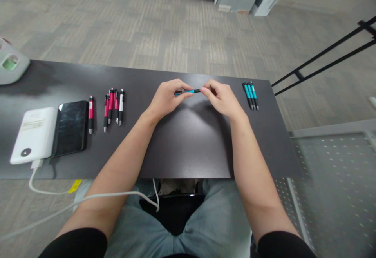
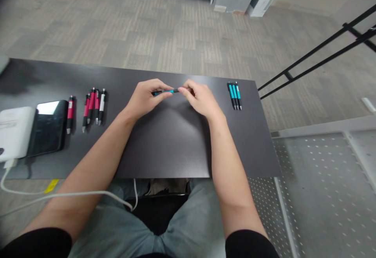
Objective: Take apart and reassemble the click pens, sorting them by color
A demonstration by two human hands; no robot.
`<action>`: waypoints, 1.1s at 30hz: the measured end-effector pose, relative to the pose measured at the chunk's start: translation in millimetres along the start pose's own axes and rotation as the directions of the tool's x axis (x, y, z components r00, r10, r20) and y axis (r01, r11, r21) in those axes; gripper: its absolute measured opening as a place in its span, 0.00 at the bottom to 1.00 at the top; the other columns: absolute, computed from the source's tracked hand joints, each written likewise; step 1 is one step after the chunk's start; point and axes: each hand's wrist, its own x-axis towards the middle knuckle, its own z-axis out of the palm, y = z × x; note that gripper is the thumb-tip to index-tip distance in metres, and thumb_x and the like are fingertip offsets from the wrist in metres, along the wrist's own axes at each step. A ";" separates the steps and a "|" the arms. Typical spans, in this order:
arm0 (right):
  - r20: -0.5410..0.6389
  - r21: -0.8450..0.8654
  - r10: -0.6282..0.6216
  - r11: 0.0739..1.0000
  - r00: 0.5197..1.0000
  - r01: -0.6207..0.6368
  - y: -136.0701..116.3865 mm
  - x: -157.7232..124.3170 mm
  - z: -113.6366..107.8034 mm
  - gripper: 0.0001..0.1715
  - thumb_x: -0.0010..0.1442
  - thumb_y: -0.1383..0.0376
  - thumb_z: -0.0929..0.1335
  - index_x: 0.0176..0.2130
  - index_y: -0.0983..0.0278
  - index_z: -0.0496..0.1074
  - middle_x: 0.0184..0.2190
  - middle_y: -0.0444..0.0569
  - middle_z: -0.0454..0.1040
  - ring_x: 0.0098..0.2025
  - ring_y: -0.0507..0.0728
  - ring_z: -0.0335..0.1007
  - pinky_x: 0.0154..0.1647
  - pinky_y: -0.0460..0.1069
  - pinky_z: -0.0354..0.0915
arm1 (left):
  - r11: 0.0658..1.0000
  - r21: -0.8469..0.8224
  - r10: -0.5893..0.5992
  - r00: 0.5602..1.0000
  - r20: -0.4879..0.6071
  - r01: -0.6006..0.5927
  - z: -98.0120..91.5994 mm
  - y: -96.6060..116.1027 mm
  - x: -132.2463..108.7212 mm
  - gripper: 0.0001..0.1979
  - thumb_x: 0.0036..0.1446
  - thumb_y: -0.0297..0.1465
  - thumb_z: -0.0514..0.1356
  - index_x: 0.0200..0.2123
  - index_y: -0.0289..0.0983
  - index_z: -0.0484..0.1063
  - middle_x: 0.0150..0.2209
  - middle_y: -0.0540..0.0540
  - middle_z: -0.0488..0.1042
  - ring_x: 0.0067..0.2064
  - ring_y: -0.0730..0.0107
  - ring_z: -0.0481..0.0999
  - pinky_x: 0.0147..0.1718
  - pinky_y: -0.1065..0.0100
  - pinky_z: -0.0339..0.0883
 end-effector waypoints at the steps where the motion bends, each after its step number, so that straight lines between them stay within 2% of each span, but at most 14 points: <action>1: 0.013 -0.013 0.007 1.000 1.000 -0.007 -0.3 0.3 0.0 0.42 0.80 0.24 0.75 0.36 0.54 0.73 0.30 0.44 0.72 0.36 0.61 0.69 0.44 0.58 0.67 | 1.000 0.000 0.001 1.000 0.003 -0.001 0.1 0.4 0.2 0.06 0.73 0.38 0.77 0.49 0.45 0.96 0.49 0.43 0.95 0.50 0.51 0.91 0.57 0.53 0.82; 3: 0.020 -0.020 0.029 0.999 0.999 -0.028 -0.5 0.5 0.0 0.44 0.81 0.24 0.74 0.34 0.54 0.70 0.29 0.44 0.69 0.36 0.61 0.70 0.44 0.57 0.67 | 1.000 0.006 -0.009 1.000 0.007 0.009 0.5 1.1 0.4 0.05 0.73 0.37 0.78 0.48 0.46 0.95 0.49 0.43 0.94 0.50 0.51 0.91 0.57 0.53 0.82; 8: -0.008 0.032 0.008 0.999 1.000 -0.008 -1.6 0.0 0.2 0.38 0.75 0.24 0.80 0.45 0.52 0.79 0.34 0.44 0.78 0.38 0.61 0.71 0.43 0.56 0.69 | 1.000 0.005 0.003 1.000 -0.001 -0.003 0.5 0.8 0.0 0.06 0.74 0.37 0.77 0.49 0.45 0.95 0.48 0.43 0.94 0.49 0.51 0.90 0.56 0.53 0.82; 13: 0.023 -0.075 0.007 0.997 1.000 -0.005 -3.9 0.4 0.3 0.42 0.83 0.25 0.70 0.37 0.54 0.72 0.29 0.44 0.71 0.36 0.61 0.67 0.44 0.57 0.63 | 0.999 0.009 0.041 0.999 0.007 -0.042 1.3 -2.3 -0.3 0.07 0.74 0.38 0.77 0.50 0.45 0.95 0.49 0.43 0.95 0.49 0.52 0.91 0.55 0.54 0.82; 19: 0.058 -0.045 -0.025 0.999 0.998 0.028 -5.6 -0.6 -2.3 0.39 0.81 0.24 0.72 0.44 0.53 0.72 0.31 0.43 0.70 0.36 0.61 0.64 0.43 0.56 0.61 | 1.000 0.029 0.011 1.000 -0.011 -0.010 1.3 -6.0 -1.0 0.10 0.77 0.42 0.75 0.51 0.44 0.95 0.51 0.41 0.96 0.52 0.50 0.93 0.58 0.53 0.84; 23: 0.068 -0.048 -0.072 0.996 0.995 0.075 -8.4 1.1 -2.6 0.42 0.83 0.23 0.67 0.40 0.54 0.69 0.32 0.44 0.69 0.38 0.62 0.66 0.45 0.57 0.62 | 0.999 0.035 0.001 1.000 0.025 -0.002 0.4 -6.3 -1.8 0.14 0.80 0.44 0.73 0.56 0.44 0.96 0.56 0.40 0.96 0.56 0.49 0.94 0.62 0.53 0.84; 27: 0.076 -0.037 -0.084 0.995 0.994 0.087 -8.7 2.3 -1.3 0.43 0.83 0.22 0.66 0.37 0.54 0.66 0.32 0.44 0.68 0.37 0.61 0.65 0.45 0.58 0.61 | 0.998 0.065 0.012 0.996 0.094 -0.018 0.1 -6.0 -1.6 0.14 0.83 0.42 0.69 0.53 0.44 0.96 0.52 0.41 0.96 0.53 0.50 0.94 0.60 0.55 0.83; 33: 0.039 -0.008 -0.021 1.000 0.999 0.021 -4.4 3.8 8.5 0.46 0.82 0.20 0.68 0.35 0.54 0.65 0.29 0.42 0.61 0.37 0.60 0.63 0.43 0.56 0.61 | 0.970 0.239 0.042 0.999 0.030 -0.048 -0.7 -0.9 -1.5 0.12 0.83 0.39 0.69 0.53 0.44 0.94 0.53 0.41 0.96 0.55 0.48 0.93 0.58 0.52 0.80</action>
